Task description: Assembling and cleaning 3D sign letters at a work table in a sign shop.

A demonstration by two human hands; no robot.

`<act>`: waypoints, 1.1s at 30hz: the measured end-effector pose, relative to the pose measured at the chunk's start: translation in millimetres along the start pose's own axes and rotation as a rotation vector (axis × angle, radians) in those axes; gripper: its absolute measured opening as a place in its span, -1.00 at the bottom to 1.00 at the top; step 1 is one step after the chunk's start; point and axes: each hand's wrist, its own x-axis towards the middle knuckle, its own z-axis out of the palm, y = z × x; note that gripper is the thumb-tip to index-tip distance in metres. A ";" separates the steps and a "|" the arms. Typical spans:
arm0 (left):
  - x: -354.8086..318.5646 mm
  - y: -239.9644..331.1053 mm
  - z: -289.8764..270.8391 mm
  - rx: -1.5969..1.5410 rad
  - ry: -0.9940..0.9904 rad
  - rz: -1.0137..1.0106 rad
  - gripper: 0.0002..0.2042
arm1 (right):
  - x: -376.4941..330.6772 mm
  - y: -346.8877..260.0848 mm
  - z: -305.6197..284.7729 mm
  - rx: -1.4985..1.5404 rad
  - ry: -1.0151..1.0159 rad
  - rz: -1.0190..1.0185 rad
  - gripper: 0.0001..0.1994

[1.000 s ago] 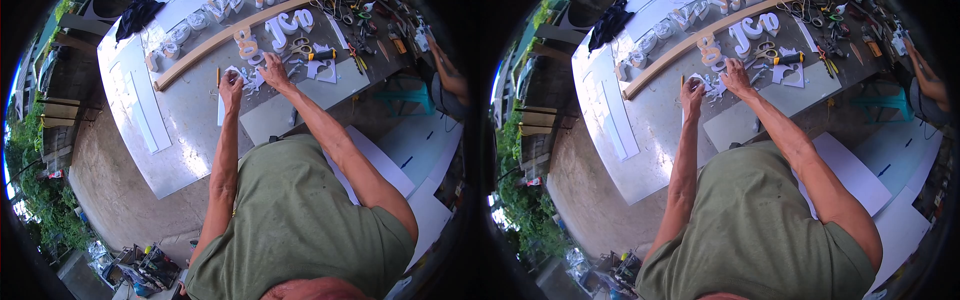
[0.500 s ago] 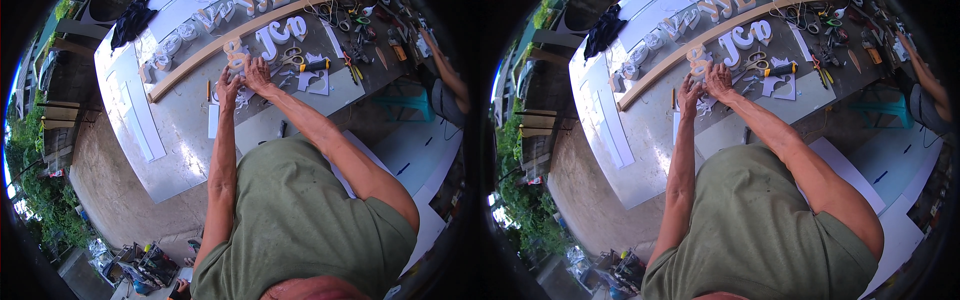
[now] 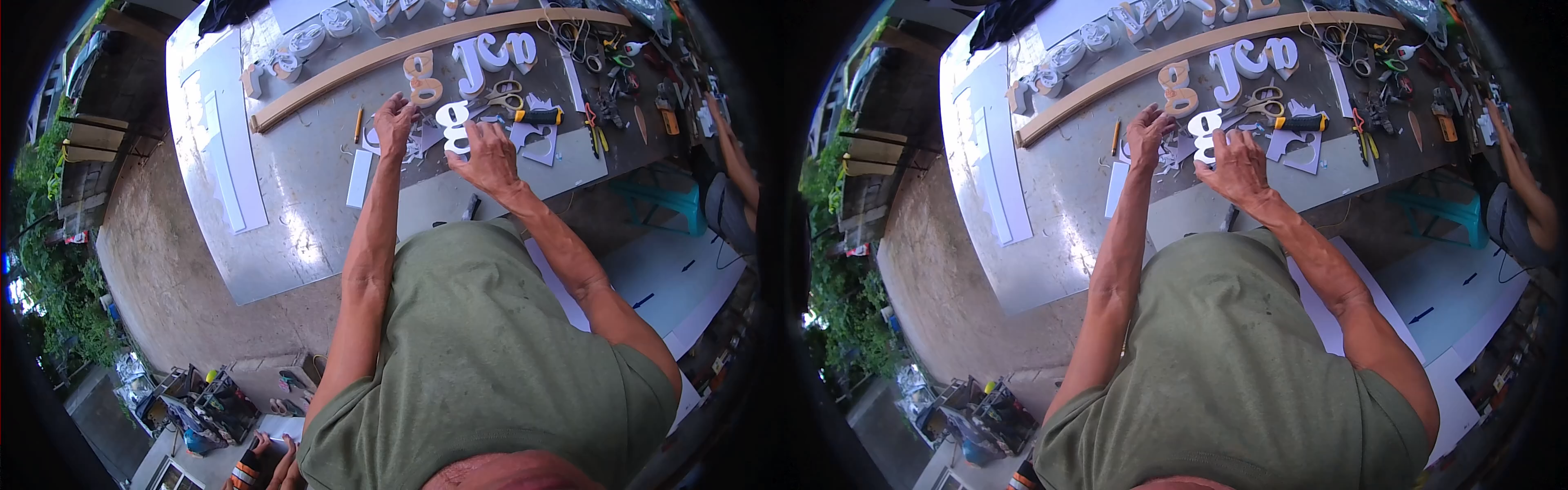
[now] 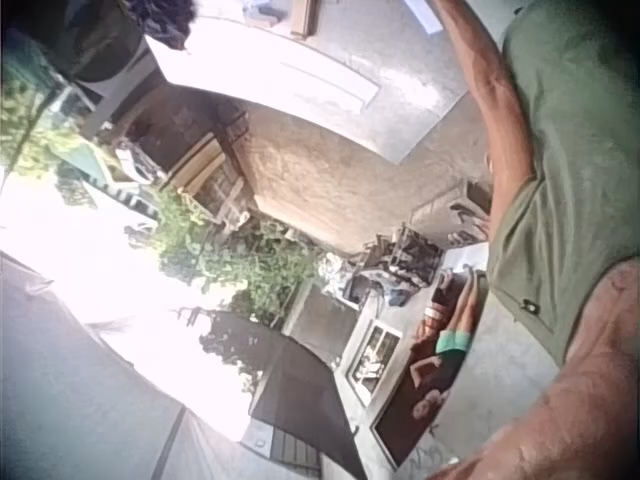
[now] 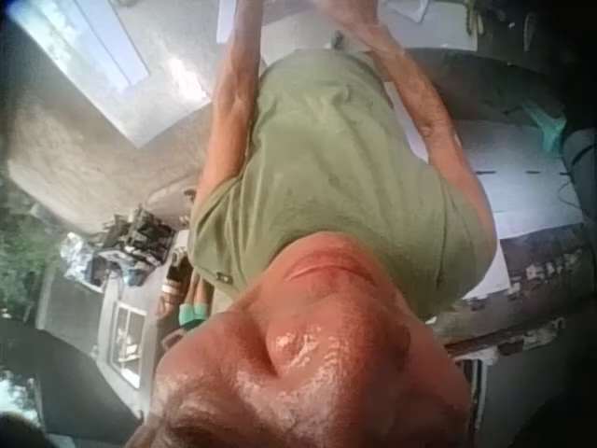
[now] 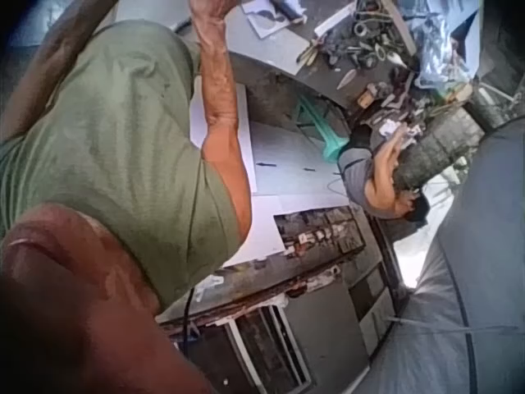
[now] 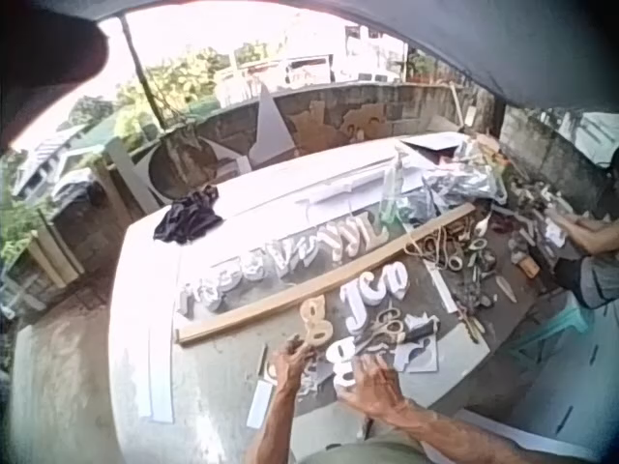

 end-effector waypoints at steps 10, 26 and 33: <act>-58.3 1.7 -32.2 0.197 0.075 -0.010 -0.65 | 74.2 16.0 54.4 0.036 0.327 -0.179 -0.42; -212.0 7.3 -79.7 0.639 0.039 -0.093 -0.65 | -89.7 110.0 30.4 0.527 -0.092 0.375 -0.79; -219.3 12.5 -56.8 0.828 -0.078 -0.028 -0.53 | -124.8 79.6 23.2 0.596 -0.306 0.128 -0.58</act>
